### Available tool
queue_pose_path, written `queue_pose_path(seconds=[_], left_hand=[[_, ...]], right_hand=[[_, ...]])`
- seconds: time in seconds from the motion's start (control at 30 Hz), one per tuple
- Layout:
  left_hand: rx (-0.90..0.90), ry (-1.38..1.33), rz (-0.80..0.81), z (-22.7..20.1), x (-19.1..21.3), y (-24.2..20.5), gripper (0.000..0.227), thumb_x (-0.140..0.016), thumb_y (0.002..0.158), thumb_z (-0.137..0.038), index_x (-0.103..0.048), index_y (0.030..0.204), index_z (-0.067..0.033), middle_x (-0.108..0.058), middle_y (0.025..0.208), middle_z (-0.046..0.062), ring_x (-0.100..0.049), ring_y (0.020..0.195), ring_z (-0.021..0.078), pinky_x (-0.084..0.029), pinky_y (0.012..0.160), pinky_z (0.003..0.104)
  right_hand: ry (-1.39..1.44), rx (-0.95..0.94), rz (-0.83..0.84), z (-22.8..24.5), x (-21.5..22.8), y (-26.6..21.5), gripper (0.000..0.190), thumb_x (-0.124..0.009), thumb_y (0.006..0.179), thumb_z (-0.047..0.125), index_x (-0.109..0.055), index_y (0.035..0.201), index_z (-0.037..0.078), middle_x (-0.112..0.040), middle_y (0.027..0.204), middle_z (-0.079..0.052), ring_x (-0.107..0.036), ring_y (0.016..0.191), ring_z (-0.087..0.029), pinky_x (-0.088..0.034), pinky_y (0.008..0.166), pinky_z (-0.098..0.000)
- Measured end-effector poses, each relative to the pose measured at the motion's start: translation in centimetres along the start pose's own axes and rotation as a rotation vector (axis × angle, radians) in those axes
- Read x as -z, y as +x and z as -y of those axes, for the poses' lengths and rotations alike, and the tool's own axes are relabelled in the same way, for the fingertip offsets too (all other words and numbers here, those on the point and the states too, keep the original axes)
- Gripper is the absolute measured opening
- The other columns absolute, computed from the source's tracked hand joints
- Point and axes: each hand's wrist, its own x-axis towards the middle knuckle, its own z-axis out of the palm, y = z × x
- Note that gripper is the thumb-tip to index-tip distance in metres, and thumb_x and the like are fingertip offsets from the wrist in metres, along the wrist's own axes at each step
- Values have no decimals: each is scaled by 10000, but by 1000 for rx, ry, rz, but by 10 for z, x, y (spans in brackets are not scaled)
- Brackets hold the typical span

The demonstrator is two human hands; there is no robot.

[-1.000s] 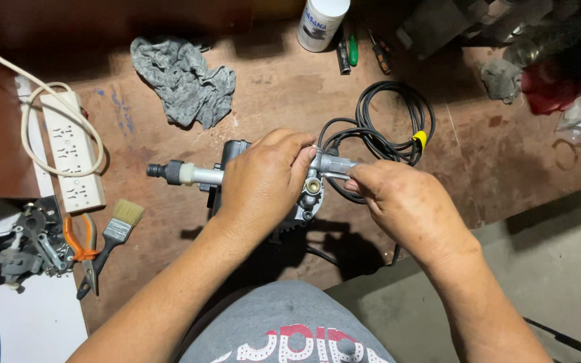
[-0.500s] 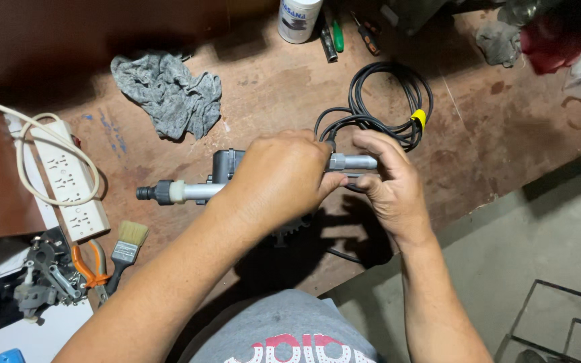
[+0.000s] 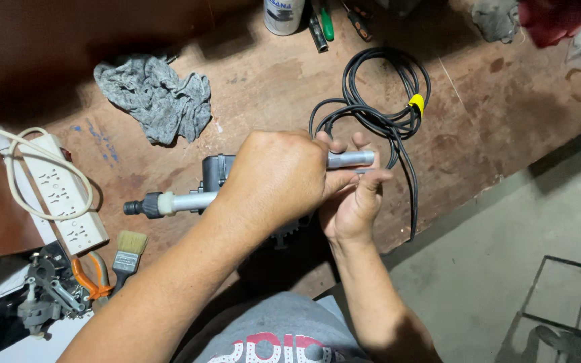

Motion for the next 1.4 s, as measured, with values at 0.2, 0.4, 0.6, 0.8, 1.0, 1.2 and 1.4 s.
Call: queue_pose_path(seconds=[0.2,0.4,0.6,0.8,1.0,1.2,1.4], left_hand=[[-83,8,-159,1,-10,-2,727,-580,1108,-654,-899,998,-10,-794,729,189,-860,766,439,-665,698,629],[-103,76,-307,-2,-23,-8,433,-582,1136,-249,-798,768,-174,-682,561,10,-772,540,281,-590,485,480],[251,-99,-87,14,-22,7,431,-592,1057,-453,-808,920,-106,-798,706,148,-856,770,498,-654,719,692],[636,-675,-46,11,12,1,598,-811,864,-389,-674,1418,-213,-909,1114,13,-869,1222,364,-634,1082,611],[545,-679,-64,27,-11,22,450,-803,951,-412,-841,1281,-108,-924,1047,73,-866,1205,391,-666,1031,620],[554,-590,89,27,-21,58,268,-723,839,-433,-875,664,-300,-853,736,48,-894,989,408,-721,878,565],[546,-1507,-27,45,8,48,390,-618,1013,-110,-788,1305,85,-878,791,183,-919,825,227,-695,851,263]], right_hand=[[22,0,-120,7,-21,-8,693,-530,1134,703,-609,1406,71,-802,1224,-189,-814,1352,-393,-715,1121,-507],[40,-148,-316,21,-33,-1,329,-771,1143,422,-658,1151,113,-825,1031,-157,-886,1033,-320,-762,910,-436],[-66,-280,-119,34,-1,10,287,-760,1165,320,-728,1306,72,-847,1218,-185,-844,1148,-308,-729,1061,-557],[-293,-290,-75,47,7,19,322,-817,1120,286,-716,1340,74,-875,1237,-207,-891,1073,-267,-782,939,-517],[-876,259,155,66,18,17,368,-754,1235,230,-620,1511,26,-727,1530,-213,-676,1452,-258,-586,1233,-444],[-1119,420,346,81,4,24,229,-765,1239,165,-763,1348,-37,-762,1455,-266,-750,1366,-377,-598,1163,-500],[-1253,456,479,98,-19,27,190,-807,1211,218,-861,1292,54,-841,1404,-192,-783,1431,-402,-604,1214,-537]])
